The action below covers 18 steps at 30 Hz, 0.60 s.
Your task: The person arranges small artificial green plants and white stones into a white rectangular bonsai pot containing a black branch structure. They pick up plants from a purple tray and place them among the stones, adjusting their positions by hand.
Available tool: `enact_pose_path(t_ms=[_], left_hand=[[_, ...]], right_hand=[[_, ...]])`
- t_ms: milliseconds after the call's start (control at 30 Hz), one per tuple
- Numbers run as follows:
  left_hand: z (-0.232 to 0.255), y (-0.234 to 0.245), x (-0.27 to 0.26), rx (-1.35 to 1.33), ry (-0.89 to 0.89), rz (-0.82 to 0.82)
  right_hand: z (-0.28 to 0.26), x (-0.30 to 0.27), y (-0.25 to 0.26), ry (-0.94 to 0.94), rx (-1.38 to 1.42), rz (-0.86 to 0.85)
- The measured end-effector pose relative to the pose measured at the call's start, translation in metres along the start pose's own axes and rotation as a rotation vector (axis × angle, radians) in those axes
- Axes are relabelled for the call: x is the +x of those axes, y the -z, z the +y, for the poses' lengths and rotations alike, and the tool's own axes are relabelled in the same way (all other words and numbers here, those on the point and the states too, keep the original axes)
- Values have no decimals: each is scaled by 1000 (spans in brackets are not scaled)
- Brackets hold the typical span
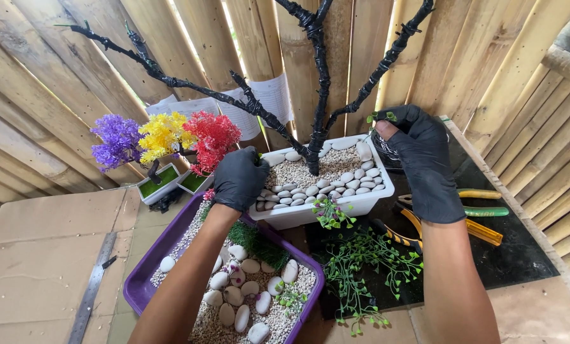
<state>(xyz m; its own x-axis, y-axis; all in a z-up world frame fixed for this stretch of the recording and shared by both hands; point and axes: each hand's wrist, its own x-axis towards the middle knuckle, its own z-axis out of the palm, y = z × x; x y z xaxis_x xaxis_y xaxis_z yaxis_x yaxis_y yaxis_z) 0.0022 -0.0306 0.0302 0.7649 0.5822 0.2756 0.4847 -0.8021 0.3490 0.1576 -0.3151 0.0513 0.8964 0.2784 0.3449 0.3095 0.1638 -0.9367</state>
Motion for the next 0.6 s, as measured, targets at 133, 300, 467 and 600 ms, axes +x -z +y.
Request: enact_pose_path(t_ms=[133,300,467,600], left_hand=[[5,-1,-1,26,-52,28],[8,-3,-2,56,-47,46],[4,-5,-1,-14,-39,27],[5,6,-10,-67,-18,34]], right_hand=[[-1,0,1,4,4,-3],[-4,-2,-1,44,-16,-12],[-7,-5,-2,40,-41,-21],[-13,-6,-3,65,-98,-44]])
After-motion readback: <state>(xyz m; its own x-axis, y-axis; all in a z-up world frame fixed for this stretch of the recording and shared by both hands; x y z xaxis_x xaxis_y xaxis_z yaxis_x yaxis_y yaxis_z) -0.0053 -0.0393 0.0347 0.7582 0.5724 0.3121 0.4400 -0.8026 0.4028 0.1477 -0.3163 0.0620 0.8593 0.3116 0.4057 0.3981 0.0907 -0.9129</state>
